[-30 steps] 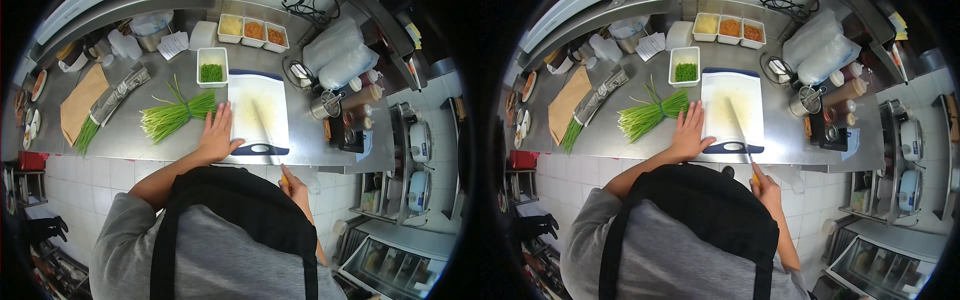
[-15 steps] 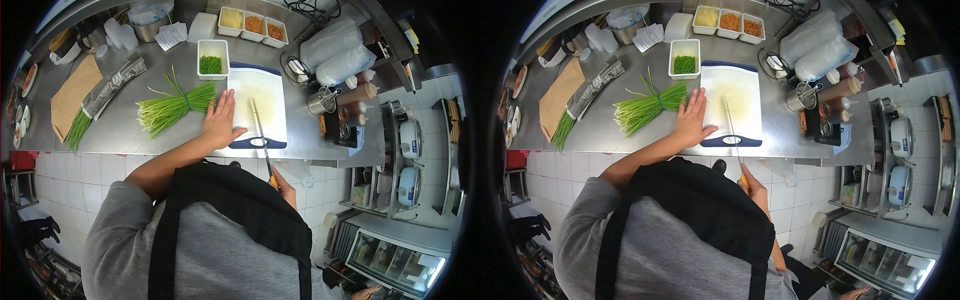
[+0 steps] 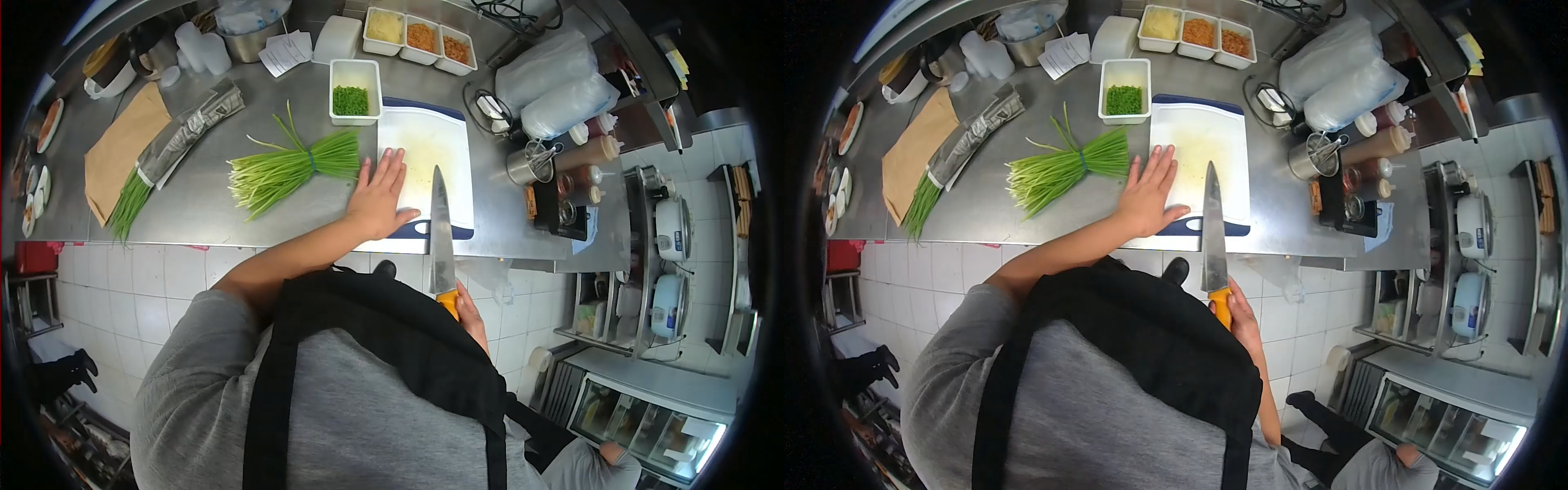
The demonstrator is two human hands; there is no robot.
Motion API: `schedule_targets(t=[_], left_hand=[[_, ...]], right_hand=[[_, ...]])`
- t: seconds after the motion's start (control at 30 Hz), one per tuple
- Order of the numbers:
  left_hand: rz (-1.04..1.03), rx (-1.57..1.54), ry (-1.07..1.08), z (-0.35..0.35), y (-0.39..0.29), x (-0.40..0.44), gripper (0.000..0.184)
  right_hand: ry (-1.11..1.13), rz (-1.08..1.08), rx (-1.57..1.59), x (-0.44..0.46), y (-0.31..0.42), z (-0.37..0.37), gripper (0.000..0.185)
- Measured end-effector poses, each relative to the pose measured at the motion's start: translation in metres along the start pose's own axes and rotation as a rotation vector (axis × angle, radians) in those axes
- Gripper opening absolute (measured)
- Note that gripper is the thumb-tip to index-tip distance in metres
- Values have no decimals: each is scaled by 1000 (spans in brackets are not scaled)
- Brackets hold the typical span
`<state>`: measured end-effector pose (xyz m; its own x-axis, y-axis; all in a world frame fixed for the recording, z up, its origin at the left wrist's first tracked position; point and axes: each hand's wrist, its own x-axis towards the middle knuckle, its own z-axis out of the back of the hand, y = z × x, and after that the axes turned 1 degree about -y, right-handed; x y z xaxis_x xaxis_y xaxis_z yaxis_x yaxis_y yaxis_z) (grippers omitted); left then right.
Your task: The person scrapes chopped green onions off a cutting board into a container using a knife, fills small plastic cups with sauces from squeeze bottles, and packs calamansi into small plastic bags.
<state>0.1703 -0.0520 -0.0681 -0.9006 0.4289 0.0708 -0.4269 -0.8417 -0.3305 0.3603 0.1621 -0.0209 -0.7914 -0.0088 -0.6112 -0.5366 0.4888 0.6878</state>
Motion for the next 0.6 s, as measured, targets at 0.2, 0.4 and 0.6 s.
schedule_targets(t=[0.2,0.4,0.6], left_hand=[[80,-114,-100,0,8,-8,94],[118,-49,27,7,9,-6,92],[92,-77,35,13,8,-6,93]], right_hand=[[73,-40,14,15,-4,-9,53],[39,29,-38,8,0,6,51],[89,-52,-93,18,-5,-9,50]])
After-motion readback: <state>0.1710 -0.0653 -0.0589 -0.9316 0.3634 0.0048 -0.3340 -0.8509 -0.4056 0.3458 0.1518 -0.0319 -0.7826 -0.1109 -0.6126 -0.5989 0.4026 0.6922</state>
